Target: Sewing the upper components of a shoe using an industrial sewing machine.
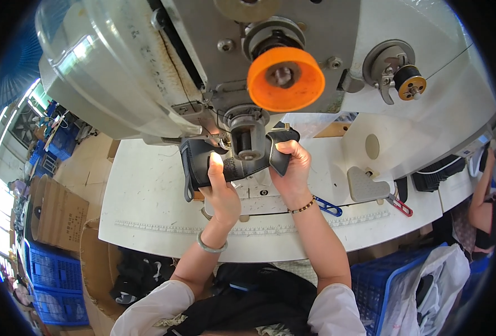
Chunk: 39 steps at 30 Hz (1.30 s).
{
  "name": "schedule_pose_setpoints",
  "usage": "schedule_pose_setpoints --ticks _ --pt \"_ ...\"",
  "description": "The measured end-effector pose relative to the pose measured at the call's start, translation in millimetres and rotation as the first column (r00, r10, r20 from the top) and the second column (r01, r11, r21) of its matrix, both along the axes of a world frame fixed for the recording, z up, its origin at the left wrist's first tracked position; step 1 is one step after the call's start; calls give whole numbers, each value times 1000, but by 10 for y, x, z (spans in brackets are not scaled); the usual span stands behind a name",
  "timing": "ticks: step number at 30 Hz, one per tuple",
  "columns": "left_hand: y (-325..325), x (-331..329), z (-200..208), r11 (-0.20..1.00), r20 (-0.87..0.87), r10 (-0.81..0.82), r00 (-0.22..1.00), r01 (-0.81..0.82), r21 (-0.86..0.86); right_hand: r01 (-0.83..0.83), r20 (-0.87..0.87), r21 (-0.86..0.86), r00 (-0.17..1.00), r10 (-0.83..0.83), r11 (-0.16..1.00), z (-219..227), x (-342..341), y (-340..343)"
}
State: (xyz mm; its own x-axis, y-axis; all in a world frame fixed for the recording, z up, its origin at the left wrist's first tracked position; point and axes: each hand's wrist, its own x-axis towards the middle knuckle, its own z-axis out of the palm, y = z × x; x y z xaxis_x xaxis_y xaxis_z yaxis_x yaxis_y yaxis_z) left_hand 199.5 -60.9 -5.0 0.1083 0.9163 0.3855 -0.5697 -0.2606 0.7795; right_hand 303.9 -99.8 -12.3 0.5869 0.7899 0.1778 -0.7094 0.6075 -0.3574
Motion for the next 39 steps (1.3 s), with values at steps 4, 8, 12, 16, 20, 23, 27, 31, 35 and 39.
schedule_pose_setpoints --ticks 4,8,12,16,20,23,27,31,35,39 --pt "3 29 -19 999 42 45 998 -46 23 -19 26 25 1000 18 1000 -27 17 0" --pt "24 5 -57 1000 -39 27 999 -27 6 -26 12 7 1000 26 1000 -28 19 0" --pt "45 10 -64 999 -46 47 998 -46 3 -15 -23 -37 1000 14 999 -14 11 2" --pt "57 7 -24 999 -35 14 999 -15 -45 -31 -4 33 1000 31 999 -5 9 1" --pt "48 -46 26 995 -73 -59 996 53 -86 4 -38 -66 999 -7 998 10 -2 4" --pt "45 -58 52 989 -56 -63 996 55 -134 33 -18 -62 999 -34 998 37 -26 -2" --pt "40 -50 68 996 -112 -38 993 29 -85 67 -20 -83 997 -69 994 84 -66 -27" --pt "61 -12 57 1000 -80 6 997 -5 17 56 -46 -119 997 -62 991 113 -66 -29" --pt "88 -24 15 899 -304 323 896 -189 396 46 -100 -142 993 -60 989 119 -42 -6" --pt "145 -118 -19 984 -373 82 924 -15 177 46 -122 -186 990 -70 981 141 -45 -19"
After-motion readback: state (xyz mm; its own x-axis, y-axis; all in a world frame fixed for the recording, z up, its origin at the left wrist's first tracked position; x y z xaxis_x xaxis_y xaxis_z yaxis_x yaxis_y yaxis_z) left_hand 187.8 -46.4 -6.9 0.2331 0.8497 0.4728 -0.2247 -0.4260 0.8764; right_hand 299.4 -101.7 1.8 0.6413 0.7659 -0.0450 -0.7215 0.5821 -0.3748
